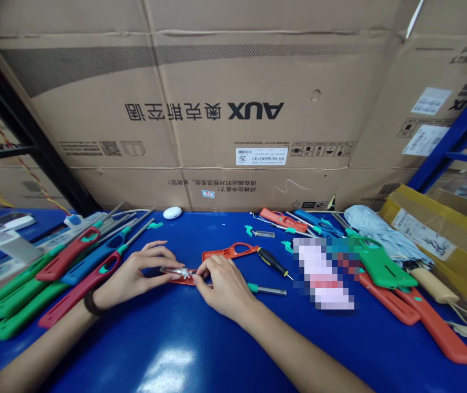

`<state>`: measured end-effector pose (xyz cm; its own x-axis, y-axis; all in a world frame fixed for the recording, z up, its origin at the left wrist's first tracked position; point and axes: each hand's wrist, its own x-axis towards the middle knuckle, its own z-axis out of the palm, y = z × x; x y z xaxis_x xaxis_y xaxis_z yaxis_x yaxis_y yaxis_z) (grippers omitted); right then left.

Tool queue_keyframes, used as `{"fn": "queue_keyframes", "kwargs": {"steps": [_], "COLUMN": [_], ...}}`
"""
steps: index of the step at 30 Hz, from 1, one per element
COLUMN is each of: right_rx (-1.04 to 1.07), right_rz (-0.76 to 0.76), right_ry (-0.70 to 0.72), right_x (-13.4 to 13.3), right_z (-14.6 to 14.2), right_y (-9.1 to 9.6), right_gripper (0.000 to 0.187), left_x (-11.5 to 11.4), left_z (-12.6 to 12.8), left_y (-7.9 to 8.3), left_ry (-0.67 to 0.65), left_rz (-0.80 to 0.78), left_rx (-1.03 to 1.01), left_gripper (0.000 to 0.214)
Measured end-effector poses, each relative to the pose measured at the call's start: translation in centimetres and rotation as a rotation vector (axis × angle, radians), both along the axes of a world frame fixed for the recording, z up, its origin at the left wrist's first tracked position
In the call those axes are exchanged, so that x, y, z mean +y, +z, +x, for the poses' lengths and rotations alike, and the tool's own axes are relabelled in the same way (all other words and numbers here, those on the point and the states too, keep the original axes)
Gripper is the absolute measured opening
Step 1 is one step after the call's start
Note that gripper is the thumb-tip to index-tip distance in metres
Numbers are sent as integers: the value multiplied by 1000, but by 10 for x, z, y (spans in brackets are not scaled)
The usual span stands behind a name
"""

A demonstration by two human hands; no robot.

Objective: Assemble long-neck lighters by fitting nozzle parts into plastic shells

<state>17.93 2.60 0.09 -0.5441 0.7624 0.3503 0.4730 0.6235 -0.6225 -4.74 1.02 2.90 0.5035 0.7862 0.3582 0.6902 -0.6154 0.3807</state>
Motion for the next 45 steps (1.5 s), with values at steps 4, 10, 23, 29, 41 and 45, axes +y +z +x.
{"fn": "queue_keyframes", "kwargs": {"steps": [4, 10, 23, 29, 41, 45], "right_rx": [-17, -10, -27, -28, -30, -9], "right_rz": [18, 33, 48, 56, 62, 45], "right_ry": [9, 18, 35, 44, 44, 39], "right_x": [-1, -3, -3, -3, -3, -3], "right_z": [0, 1, -1, -1, 0, -1], "right_y": [-1, 0, 0, -1, -2, 0], "right_gripper": [5, 4, 7, 7, 7, 7], "left_x": [0, -1, -1, -2, -3, -3], "left_z": [0, -1, -1, -1, 0, 0], "left_y": [-1, -2, -1, -2, -5, -3], "left_ry": [-6, -13, -20, -39, -40, -15], "left_rz": [-1, 0, -28, -38, -27, 1], "left_rx": [9, 16, 36, 33, 2, 9], "left_gripper": [16, 17, 18, 19, 19, 18]}}
